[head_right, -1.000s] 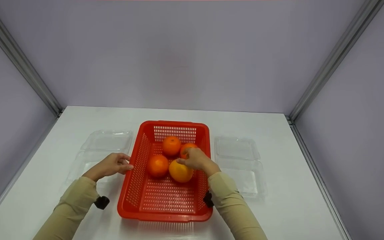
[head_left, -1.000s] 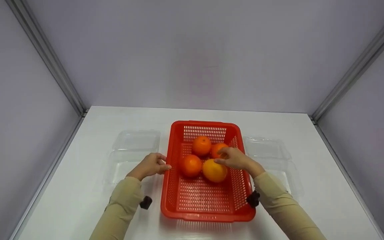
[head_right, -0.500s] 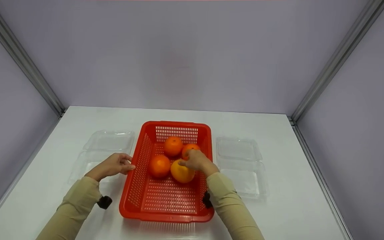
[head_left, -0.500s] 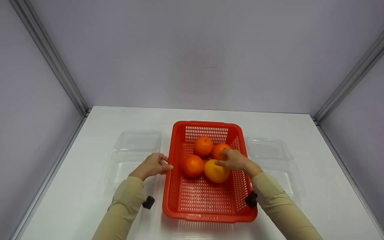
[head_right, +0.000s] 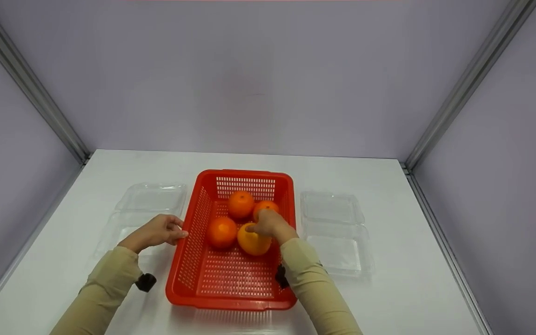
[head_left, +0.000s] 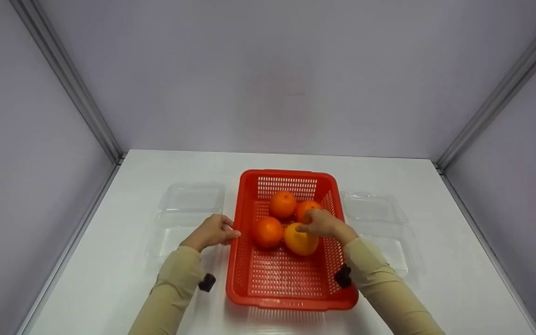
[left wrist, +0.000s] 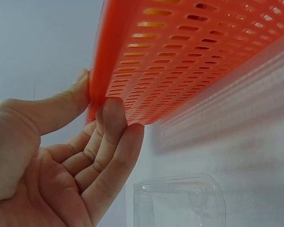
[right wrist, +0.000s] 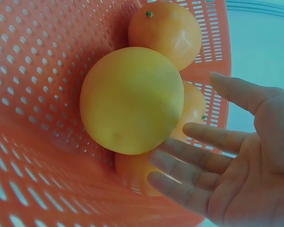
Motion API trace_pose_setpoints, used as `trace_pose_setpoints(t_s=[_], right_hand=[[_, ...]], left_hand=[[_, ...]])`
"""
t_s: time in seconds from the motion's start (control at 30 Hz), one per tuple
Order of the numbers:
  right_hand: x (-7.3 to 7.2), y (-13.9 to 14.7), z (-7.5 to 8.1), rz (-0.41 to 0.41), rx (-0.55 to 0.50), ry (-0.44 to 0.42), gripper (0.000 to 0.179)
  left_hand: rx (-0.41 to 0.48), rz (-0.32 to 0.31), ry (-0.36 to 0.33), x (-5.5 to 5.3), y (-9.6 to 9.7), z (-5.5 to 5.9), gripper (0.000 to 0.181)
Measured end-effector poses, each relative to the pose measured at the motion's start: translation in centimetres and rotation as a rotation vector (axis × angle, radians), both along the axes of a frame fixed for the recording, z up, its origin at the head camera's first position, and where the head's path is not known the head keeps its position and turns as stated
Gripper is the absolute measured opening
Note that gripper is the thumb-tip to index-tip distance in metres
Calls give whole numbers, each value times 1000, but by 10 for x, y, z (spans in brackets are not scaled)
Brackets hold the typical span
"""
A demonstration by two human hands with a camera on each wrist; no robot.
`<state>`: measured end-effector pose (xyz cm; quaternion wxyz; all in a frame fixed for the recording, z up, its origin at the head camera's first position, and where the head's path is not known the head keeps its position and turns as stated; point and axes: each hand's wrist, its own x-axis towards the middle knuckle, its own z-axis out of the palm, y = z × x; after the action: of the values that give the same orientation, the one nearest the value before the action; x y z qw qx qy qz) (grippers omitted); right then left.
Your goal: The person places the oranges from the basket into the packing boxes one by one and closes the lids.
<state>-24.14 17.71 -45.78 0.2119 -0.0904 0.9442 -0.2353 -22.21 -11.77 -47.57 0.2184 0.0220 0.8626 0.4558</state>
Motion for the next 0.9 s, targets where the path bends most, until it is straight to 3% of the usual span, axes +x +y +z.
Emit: trace_pose_setpoints(t_s=[0.27,0.5,0.9], right_hand=[[1,-7,-3,-54,25,-40,31],[1,-14,-8,-78,97,-21,35],[3,-28,-15,-49,262,-14,32]], left_hand=[[-4,10,-14,0,2,3,29],[18,1,-28,-1,3,4,28],[15,31,-38,-1,4,3,24]])
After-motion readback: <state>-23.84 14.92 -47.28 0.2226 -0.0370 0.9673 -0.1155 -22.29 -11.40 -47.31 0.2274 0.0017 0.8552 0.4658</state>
